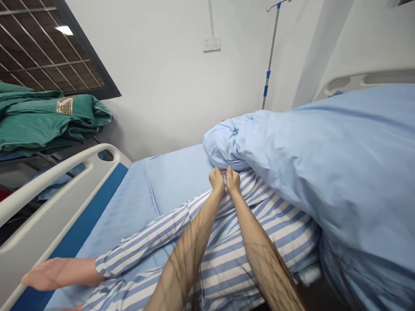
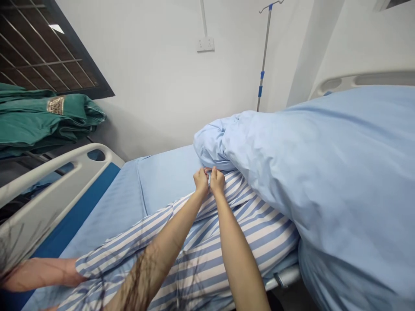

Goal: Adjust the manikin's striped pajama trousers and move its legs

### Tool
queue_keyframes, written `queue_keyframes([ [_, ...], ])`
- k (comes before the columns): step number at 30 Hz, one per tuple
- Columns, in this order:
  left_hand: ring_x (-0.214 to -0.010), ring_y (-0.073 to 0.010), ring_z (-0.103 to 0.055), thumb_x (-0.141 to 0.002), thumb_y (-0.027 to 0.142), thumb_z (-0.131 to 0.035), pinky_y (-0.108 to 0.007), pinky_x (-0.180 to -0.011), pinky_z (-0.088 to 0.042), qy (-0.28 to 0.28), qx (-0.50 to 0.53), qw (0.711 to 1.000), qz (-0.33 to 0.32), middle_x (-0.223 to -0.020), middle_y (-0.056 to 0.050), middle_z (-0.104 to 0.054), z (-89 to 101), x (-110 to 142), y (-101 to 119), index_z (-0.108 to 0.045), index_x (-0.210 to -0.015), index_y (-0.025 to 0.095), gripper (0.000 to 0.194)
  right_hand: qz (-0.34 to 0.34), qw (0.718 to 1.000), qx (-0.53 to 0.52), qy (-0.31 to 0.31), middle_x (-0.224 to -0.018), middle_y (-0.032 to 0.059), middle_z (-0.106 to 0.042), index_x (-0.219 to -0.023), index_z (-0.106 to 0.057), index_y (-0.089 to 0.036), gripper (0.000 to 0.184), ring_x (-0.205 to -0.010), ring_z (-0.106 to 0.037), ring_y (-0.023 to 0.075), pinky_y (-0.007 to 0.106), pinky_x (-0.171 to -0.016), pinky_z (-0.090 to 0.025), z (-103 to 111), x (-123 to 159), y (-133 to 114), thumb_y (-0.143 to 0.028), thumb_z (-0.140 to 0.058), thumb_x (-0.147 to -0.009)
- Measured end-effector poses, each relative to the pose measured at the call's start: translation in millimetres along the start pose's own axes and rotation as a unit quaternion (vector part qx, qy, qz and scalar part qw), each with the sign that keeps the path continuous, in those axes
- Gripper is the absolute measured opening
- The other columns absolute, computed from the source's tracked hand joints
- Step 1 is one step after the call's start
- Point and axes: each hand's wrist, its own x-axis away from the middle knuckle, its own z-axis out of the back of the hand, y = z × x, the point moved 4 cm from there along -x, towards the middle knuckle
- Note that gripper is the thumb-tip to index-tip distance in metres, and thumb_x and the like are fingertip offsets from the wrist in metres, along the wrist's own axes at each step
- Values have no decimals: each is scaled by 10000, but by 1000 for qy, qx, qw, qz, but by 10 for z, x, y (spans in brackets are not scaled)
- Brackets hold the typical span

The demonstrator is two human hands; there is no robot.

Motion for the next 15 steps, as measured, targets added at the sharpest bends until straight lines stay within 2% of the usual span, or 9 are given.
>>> queue_keyframes([
  [3, -893, -200, -644, -916, 272, -508, -277, -792, -441, -47, -126, 991, -3, -821, -87, -699, -60, 196, -56, -624, -697, 215, 254, -30, 998, -63, 12, -545, 48, -604, -692, -679, -163, 697, -549, -516, 161, 255, -561, -395, 37, -32, 31, -600, -225, -989],
  [6, -985, -222, -655, -956, 325, -461, -299, -828, -452, -82, -251, 964, -14, -1011, -107, -725, -64, 310, -26, -696, -867, 238, 266, -33, 998, -57, -11, -579, 59, -637, -699, -690, -151, 669, -571, -547, 165, 258, -585, -425, 100, -63, -47, -559, -255, -1003],
  [9, -999, -231, -660, -1003, 337, -332, -316, -821, -452, -91, -278, 956, -16, -1093, -118, -724, -37, 317, 41, -707, -945, 235, 393, 24, 993, 53, -101, -729, 88, -726, -749, -729, -150, 550, -698, -635, 179, 258, -686, -452, 168, -125, -248, -423, -337, -1020],
  [11, -1004, -242, -658, -1006, 331, -326, -319, -809, -439, -101, -277, 955, -27, -1100, -132, -726, -32, 307, 71, -711, -956, 221, 403, 85, 973, 147, -159, -845, 93, -763, -814, -762, -171, 460, -804, -675, 189, 259, -759, -450, 210, -163, -383, -356, -390, -1011],
  [13, -987, -255, -659, -1002, 339, -350, -320, -780, -424, -109, -278, 954, -35, -1077, -150, -730, -35, 305, 72, -716, -956, 211, 390, 135, 952, 205, -183, -928, 80, -777, -897, -781, -204, 408, -888, -690, 192, 256, -812, -444, 244, -188, -449, -347, -414, -1006],
  [15, -967, -259, -660, -1004, 347, -347, -321, -761, -410, -105, -280, 954, -35, -1060, -159, -733, -38, 311, 52, -720, -946, 206, 403, 145, 949, 216, -180, -970, 72, -778, -947, -781, -215, 415, -927, -692, 185, 246, -830, -443, 259, -202, -399, -345, -393, -1017],
])
